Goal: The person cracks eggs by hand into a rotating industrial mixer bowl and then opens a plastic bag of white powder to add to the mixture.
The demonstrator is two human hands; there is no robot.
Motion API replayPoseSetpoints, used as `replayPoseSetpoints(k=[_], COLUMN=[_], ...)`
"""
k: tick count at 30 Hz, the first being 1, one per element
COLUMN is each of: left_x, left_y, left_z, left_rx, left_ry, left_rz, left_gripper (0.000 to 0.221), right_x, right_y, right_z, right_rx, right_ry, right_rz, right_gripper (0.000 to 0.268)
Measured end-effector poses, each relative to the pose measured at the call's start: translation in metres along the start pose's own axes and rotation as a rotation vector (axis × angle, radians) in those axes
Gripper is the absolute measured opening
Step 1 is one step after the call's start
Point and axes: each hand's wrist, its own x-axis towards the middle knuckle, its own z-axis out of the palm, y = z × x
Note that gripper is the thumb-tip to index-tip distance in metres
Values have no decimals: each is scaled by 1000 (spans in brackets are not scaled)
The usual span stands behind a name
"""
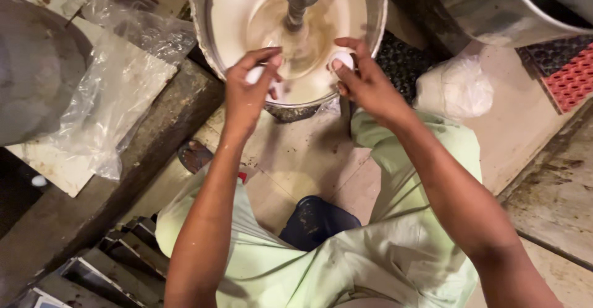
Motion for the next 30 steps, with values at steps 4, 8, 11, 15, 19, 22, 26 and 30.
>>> replayPoseSetpoints(k=[4,8,11,15,19,22,26,30], left_x=[6,16,24,32,35,34,32,31], left_y=[15,16,11,11,12,11,11,18], left_z=[10,12,10,5,5,7,6,3], left_rx=[152,315,388,275,342,349,424,481], left_ry=[-198,-311,-268,-194,-217,-221,-191,-201], left_rz=[42,445,486,78,226,332,379,426], left_gripper=[47,42,44,45,43,41,41,41], right_x=[24,36,37,38,40,42,45,45], right_y=[7,5,-2,-11,-10,-7,-2,-1], right_z=[8,21,23,20,19,17,13,9], right_rx=[594,587,477,225,152,99,-12,-293], right_ry=[-67,-124,-130,-96,-53,-14,-10,46], right_rz=[222,121,7,-160,-188,-227,-347,-566], right_gripper=[26,35,46,56,48,47,49,51])
